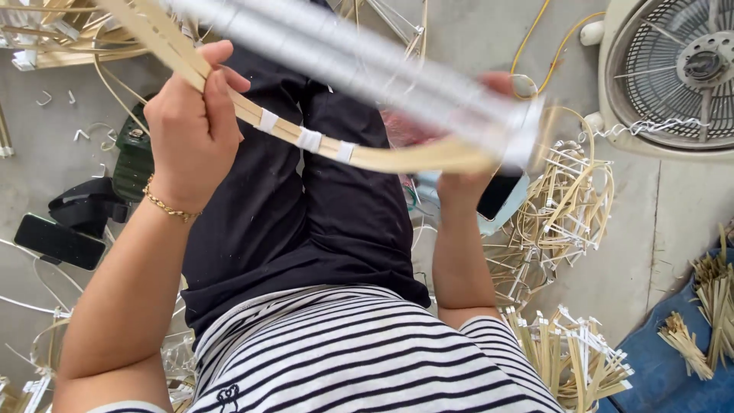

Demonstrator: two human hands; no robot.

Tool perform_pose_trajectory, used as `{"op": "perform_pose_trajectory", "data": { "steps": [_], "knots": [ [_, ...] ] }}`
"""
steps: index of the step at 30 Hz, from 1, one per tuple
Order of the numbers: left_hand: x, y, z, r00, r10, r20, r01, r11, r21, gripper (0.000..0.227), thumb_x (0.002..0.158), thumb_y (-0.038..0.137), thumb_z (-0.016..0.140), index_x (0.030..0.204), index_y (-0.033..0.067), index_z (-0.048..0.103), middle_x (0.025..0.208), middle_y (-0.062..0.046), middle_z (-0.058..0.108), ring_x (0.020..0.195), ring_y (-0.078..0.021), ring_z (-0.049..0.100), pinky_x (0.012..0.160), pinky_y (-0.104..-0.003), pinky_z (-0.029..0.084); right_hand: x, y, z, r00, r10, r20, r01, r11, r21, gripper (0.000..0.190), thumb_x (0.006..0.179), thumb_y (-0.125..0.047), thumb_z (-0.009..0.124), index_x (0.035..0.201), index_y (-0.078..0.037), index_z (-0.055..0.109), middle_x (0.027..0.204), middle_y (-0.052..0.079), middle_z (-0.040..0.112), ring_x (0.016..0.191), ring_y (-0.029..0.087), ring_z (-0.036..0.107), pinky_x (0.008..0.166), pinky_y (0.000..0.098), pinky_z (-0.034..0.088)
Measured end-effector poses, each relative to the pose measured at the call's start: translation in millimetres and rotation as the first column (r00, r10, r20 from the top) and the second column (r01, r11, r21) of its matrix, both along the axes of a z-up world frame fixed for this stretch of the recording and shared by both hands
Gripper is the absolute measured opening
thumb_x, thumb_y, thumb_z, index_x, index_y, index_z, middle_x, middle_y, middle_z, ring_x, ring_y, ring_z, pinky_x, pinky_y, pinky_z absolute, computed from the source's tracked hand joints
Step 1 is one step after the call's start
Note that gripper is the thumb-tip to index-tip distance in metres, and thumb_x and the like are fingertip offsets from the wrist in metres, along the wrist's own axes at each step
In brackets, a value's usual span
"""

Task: The recorder is assembling and cutting bamboo components to create a frame or structure.

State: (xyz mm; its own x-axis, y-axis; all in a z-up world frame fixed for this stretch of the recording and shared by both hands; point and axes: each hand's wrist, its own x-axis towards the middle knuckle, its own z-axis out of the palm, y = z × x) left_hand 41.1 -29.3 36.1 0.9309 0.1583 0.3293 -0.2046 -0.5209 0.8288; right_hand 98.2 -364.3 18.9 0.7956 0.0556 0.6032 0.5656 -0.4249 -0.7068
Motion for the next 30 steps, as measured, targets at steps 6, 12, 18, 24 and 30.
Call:
{"op": "perform_pose_trajectory", "data": {
  "steps": [6,12,18,24,30],
  "knots": [
    [-18,-5,3,1.000,0.015,-0.012,-0.015,0.999,-0.036,0.019,0.121,0.005,0.050,0.134,-0.0040,0.060,0.101,-0.009,0.074,0.064,-0.0096,0.064,0.060,-0.023,0.050,-31,36,56,0.713,0.682,-0.164,-0.474,0.641,0.604,0.078,0.094,-0.048,0.073,0.151,-0.003,0.045,0.133,0.013,0.062,0.100,0.008,0.062,0.082,0.0183,0.048],
    [-24,-7,-2,0.988,-0.054,-0.145,-0.003,0.932,-0.362,0.025,0.118,0.009,0.046,0.135,-0.0033,0.060,0.105,-0.008,0.075,0.062,-0.0057,0.060,0.056,-0.020,0.050,-54,33,77,0.755,0.609,-0.244,-0.578,0.793,0.192,0.045,0.101,-0.014,0.076,0.138,0.005,0.058,0.106,0.009,0.071,0.080,0.010,0.063,0.072,0.0218,0.050],
    [-32,-2,-12,0.970,-0.118,-0.215,-0.009,0.858,-0.514,0.026,0.115,0.011,0.049,0.133,-0.0016,0.062,0.103,-0.008,0.075,0.058,-0.0021,0.053,0.052,-0.018,0.044,-57,44,87,0.719,0.635,-0.282,-0.614,0.771,0.169,0.035,0.109,-0.007,0.068,0.138,0.005,0.054,0.103,0.005,0.067,0.076,0.005,0.058,0.066,0.0178,0.046],
    [-54,2,51,0.965,-0.231,-0.121,0.140,0.851,-0.506,0.033,0.110,0.008,0.061,0.141,0.0001,0.059,0.101,-0.003,0.071,0.065,0.0006,0.052,0.056,-0.015,0.042,-21,30,25,0.700,0.586,-0.409,-0.361,0.784,0.506,0.043,0.115,-0.026,0.053,0.147,0.001,0.049,0.098,0.003,0.058,0.068,0.002,0.046,0.059,0.0142,0.039],
    [-70,-24,90,0.956,-0.291,-0.027,0.286,0.950,-0.128,0.045,0.093,0.008,0.080,0.134,-0.0010,0.063,0.086,-0.003,0.067,0.061,-0.0014,0.052,0.056,-0.019,0.043,-17,25,-15,0.640,0.661,-0.392,-0.273,0.672,0.689,0.048,0.116,-0.034,0.046,0.152,-0.003,0.042,0.113,0.007,0.062,0.076,0.009,0.055,0.068,0.0226,0.052]
  ]
}}
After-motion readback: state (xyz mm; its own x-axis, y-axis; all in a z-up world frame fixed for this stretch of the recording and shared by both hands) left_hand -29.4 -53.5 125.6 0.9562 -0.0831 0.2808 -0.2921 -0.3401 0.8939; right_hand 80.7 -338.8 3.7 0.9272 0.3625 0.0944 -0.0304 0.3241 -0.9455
